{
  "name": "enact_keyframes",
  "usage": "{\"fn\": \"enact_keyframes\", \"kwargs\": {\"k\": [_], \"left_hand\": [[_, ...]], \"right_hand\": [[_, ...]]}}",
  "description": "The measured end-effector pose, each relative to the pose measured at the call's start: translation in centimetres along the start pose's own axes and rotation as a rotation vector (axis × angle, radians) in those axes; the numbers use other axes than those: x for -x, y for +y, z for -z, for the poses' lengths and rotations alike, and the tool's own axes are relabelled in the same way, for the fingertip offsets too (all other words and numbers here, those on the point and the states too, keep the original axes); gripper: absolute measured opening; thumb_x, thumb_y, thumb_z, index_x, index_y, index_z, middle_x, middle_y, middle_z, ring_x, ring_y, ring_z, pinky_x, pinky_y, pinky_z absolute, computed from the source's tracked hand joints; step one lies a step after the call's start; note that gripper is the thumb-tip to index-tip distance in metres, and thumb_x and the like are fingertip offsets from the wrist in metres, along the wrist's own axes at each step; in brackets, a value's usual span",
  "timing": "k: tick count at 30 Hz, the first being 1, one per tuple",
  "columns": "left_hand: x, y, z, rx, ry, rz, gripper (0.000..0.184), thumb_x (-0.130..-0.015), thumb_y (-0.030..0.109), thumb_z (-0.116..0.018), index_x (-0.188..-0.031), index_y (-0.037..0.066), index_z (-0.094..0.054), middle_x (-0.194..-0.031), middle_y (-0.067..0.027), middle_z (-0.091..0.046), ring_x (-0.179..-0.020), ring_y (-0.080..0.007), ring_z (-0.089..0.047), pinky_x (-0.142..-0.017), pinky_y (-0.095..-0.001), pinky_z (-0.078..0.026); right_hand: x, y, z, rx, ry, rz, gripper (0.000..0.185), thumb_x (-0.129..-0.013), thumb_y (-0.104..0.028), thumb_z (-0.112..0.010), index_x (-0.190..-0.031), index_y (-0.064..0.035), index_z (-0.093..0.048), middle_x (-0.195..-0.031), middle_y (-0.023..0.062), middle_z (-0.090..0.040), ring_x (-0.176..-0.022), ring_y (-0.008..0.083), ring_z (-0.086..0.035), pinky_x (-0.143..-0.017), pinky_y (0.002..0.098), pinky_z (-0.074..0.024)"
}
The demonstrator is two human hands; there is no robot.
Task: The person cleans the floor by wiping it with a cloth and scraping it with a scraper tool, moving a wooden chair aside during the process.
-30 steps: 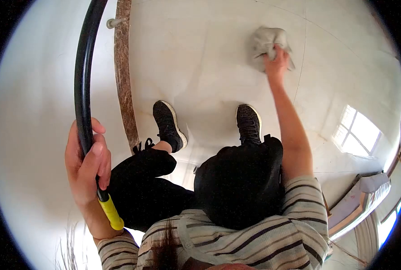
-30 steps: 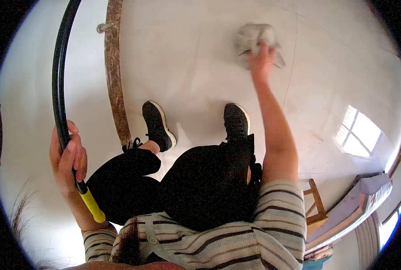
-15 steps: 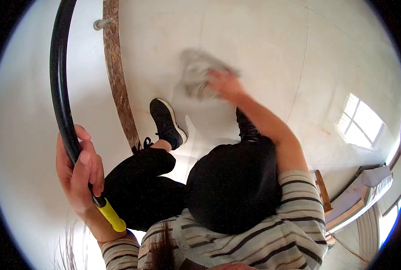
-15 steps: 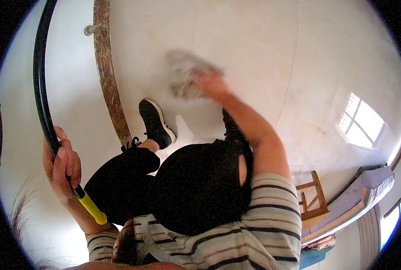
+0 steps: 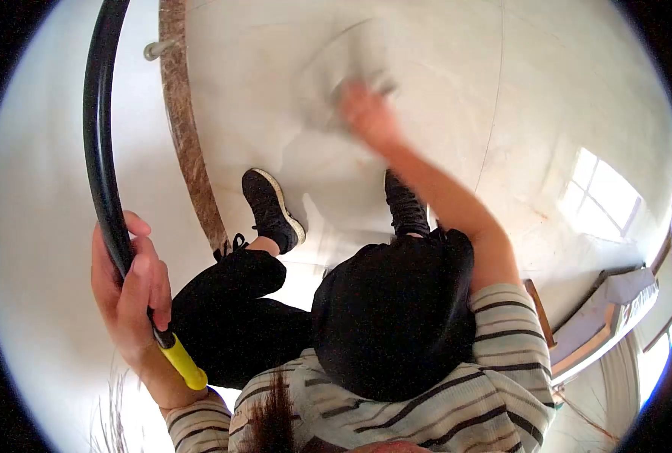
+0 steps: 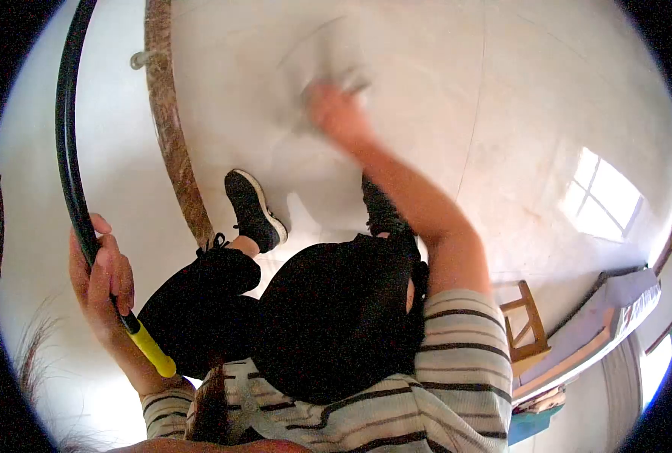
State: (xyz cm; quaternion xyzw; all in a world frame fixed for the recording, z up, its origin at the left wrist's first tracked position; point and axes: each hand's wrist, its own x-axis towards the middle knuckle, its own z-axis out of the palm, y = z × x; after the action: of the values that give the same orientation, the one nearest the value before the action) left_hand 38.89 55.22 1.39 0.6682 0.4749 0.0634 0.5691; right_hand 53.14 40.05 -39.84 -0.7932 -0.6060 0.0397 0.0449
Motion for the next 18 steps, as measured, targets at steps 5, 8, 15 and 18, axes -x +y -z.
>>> {"fn": "enact_keyframes", "kwargs": {"k": [5, 8, 15, 18], "left_hand": [[-0.1, -0.5, -0.3, -0.050, -0.034, 0.082, 0.030, -0.087, 0.017, -0.051, -0.107, -0.004, -0.041, -0.051, 0.0041, -0.034, -0.032, -0.0014, -0.028, -0.029, -0.0155, -0.022], [-0.3, -1.0, -0.4, -0.094, -0.032, 0.078, 0.029, -0.088, 0.017, -0.049, -0.107, -0.004, -0.042, -0.051, 0.0049, -0.034, -0.032, -0.0013, -0.028, -0.029, -0.0154, -0.022], [-0.9, -0.1, -0.8, -0.083, -0.034, 0.076, 0.025, -0.092, 0.016, -0.045, -0.109, -0.001, -0.042, -0.050, 0.0052, -0.033, -0.032, -0.0010, -0.027, -0.030, -0.0152, -0.021], [-0.7, 0.2, -0.5, -0.047, -0.047, 0.061, 0.025, -0.092, 0.017, -0.045, -0.110, -0.001, -0.042, -0.050, 0.0053, -0.033, -0.032, -0.0013, -0.026, -0.030, -0.0155, -0.022]], "right_hand": [[6.6, -3.3, -1.2, -0.315, -0.223, 0.280, 0.039, -0.077, -0.027, -0.058, -0.115, -0.0204, -0.053, -0.131, 0.0019, -0.045, -0.124, 0.0209, -0.039, -0.107, 0.0500, -0.0218], [7.6, 6.2, 0.4, -0.286, -0.273, -0.201, 0.055, -0.075, -0.033, -0.066, -0.126, -0.0212, -0.047, -0.126, 0.0056, -0.048, -0.120, 0.0247, -0.042, -0.104, 0.0509, -0.0250], [8.3, 27.0, 3.4, -0.181, 0.083, -0.884, 0.049, -0.079, -0.004, -0.057, -0.125, -0.0142, -0.045, -0.129, 0.0144, -0.043, -0.116, 0.0336, -0.045, -0.094, 0.0456, -0.0402], [8.1, 22.1, 5.3, -0.219, 0.112, -0.793, 0.044, -0.080, -0.005, -0.053, -0.123, -0.0105, -0.045, -0.127, 0.0163, -0.044, -0.112, 0.0347, -0.046, -0.094, 0.0458, -0.0402]]}}
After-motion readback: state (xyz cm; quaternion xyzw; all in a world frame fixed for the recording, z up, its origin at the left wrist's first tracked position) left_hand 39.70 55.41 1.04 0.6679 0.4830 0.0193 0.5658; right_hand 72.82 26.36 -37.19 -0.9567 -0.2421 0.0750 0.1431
